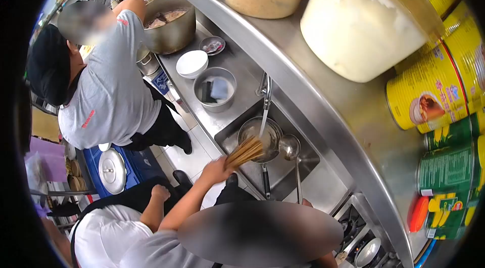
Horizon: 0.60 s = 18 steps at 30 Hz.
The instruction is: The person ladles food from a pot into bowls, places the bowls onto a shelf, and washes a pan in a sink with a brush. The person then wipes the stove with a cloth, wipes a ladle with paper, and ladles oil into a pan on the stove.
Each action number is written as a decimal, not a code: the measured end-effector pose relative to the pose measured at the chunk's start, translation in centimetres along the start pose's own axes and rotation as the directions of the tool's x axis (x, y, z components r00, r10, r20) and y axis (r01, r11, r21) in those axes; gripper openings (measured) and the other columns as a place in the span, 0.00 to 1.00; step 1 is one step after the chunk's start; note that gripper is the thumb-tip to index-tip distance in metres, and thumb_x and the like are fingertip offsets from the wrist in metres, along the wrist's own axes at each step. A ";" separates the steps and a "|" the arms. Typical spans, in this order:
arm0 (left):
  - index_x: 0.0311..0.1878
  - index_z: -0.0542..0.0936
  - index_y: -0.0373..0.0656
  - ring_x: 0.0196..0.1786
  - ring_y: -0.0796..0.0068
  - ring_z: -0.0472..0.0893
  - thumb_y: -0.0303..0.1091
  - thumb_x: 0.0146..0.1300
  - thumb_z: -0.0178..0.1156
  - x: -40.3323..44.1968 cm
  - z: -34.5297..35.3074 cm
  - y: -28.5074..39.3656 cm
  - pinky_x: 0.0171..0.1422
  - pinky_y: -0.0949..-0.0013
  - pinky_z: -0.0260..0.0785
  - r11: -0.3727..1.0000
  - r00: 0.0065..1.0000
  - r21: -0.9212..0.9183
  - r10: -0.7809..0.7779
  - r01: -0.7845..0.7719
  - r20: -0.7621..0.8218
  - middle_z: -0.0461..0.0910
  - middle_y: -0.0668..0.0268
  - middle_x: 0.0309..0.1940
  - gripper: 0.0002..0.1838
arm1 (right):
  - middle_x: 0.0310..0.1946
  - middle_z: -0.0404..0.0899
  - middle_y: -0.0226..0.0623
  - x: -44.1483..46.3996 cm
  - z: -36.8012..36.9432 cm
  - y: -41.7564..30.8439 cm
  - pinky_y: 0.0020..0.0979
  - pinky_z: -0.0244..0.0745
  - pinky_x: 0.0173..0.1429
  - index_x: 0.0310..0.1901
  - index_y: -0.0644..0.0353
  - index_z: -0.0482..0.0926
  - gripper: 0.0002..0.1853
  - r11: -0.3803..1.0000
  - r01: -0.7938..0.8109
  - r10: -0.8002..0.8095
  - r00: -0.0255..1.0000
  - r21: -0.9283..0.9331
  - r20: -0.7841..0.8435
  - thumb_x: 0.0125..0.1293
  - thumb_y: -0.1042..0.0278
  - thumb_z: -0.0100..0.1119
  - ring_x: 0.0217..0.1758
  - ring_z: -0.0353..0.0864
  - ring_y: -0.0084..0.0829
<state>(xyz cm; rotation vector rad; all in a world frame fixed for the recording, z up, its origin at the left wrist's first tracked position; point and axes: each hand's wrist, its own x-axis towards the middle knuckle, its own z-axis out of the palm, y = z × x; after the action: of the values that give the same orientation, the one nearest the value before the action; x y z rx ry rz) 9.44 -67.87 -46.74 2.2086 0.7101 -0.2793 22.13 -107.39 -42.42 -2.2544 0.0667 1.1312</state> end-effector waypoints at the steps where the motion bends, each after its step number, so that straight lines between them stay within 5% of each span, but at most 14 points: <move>1: 0.57 0.80 0.39 0.51 0.40 0.86 0.50 0.64 0.61 4.1 0.3 1.4 0.55 0.44 0.78 0.993 0.996 0.115 -0.027 0.018 0.080 0.86 0.42 0.45 0.26 | 0.20 0.74 0.32 0.1 0.2 0.7 0.33 0.73 0.22 0.38 0.60 0.74 0.11 0.999 0.013 -0.013 1.000 0.046 0.009 0.69 0.64 0.65 0.18 0.77 0.27; 5: 0.52 0.88 0.45 0.53 0.54 0.89 0.40 0.60 0.61 16.8 3.2 6.0 0.57 0.55 0.81 0.888 0.972 0.440 0.034 -0.137 0.234 0.89 0.55 0.50 0.19 | 0.19 0.72 0.29 -1.8 0.8 -0.8 0.30 0.69 0.20 0.38 0.58 0.74 0.10 0.983 -0.042 0.031 0.997 0.178 0.064 0.70 0.64 0.65 0.16 0.73 0.24; 9: 0.52 0.88 0.44 0.48 0.57 0.90 0.36 0.60 0.62 23.9 10.1 5.2 0.51 0.56 0.83 0.924 0.978 0.332 0.149 -0.190 0.143 0.89 0.55 0.50 0.18 | 0.18 0.71 0.26 -2.9 2.0 -0.3 0.29 0.67 0.20 0.38 0.56 0.75 0.09 0.956 -0.059 0.034 0.995 0.287 0.089 0.71 0.64 0.65 0.15 0.71 0.23; 11: 0.47 0.88 0.44 0.44 0.59 0.89 0.32 0.61 0.64 27.5 14.4 3.2 0.42 0.59 0.84 0.964 0.815 -0.128 -0.121 0.232 0.566 0.88 0.56 0.46 0.12 | 0.20 0.72 0.25 -3.5 2.5 -0.1 0.27 0.66 0.23 0.38 0.56 0.75 0.09 0.955 -0.075 0.050 0.994 0.288 0.093 0.70 0.64 0.65 0.17 0.71 0.21; 12: 0.47 0.88 0.44 0.44 0.59 0.89 0.32 0.61 0.64 27.4 14.1 3.2 0.42 0.59 0.84 0.967 0.810 -0.116 -0.120 0.226 0.575 0.88 0.56 0.46 0.12 | 0.21 0.72 0.25 -4.1 2.9 -0.7 0.26 0.65 0.25 0.38 0.56 0.76 0.09 0.956 -0.062 0.042 0.996 0.288 0.074 0.70 0.64 0.65 0.20 0.71 0.20; 14: 0.45 0.84 0.42 0.41 0.58 0.87 0.33 0.62 0.66 26.8 13.1 3.7 0.36 0.61 0.84 0.743 0.573 -0.172 -0.324 0.647 0.753 0.84 0.56 0.38 0.09 | 0.22 0.73 0.24 -5.1 3.3 -1.4 0.26 0.65 0.28 0.38 0.56 0.76 0.09 0.955 -0.054 0.041 0.998 0.292 0.051 0.70 0.63 0.66 0.22 0.71 0.19; 15: 0.45 0.84 0.42 0.41 0.58 0.87 0.33 0.62 0.66 27.0 13.3 3.2 0.36 0.61 0.84 0.746 0.571 -0.168 -0.322 0.644 0.756 0.84 0.56 0.38 0.09 | 0.23 0.73 0.23 -5.4 3.3 -1.5 0.25 0.65 0.30 0.38 0.56 0.77 0.09 0.967 -0.045 0.038 0.999 0.251 0.031 0.70 0.63 0.66 0.25 0.71 0.19; 17: 0.45 0.80 0.40 0.42 0.57 0.86 0.36 0.65 0.66 27.8 13.4 2.2 0.37 0.60 0.85 0.339 0.608 -0.547 -0.104 0.765 0.787 0.81 0.56 0.36 0.11 | 0.24 0.73 0.23 -5.6 3.3 -1.9 0.25 0.65 0.32 0.39 0.56 0.77 0.09 0.976 -0.036 0.035 0.999 0.214 0.011 0.70 0.62 0.66 0.27 0.71 0.19; 18: 0.45 0.80 0.40 0.42 0.57 0.86 0.36 0.65 0.66 28.6 13.8 2.0 0.37 0.60 0.85 0.342 0.604 -0.541 -0.107 0.768 0.790 0.81 0.56 0.36 0.11 | 0.24 0.73 0.23 -5.7 3.5 -1.9 0.25 0.65 0.32 0.39 0.56 0.78 0.09 0.974 -0.033 0.032 0.999 0.223 0.011 0.70 0.61 0.66 0.27 0.71 0.19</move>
<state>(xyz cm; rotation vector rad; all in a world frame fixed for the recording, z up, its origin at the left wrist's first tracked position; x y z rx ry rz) 34.37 -67.77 -66.46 0.7298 0.8342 -0.7568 16.58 -105.17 -38.79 -2.0559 0.2179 1.0915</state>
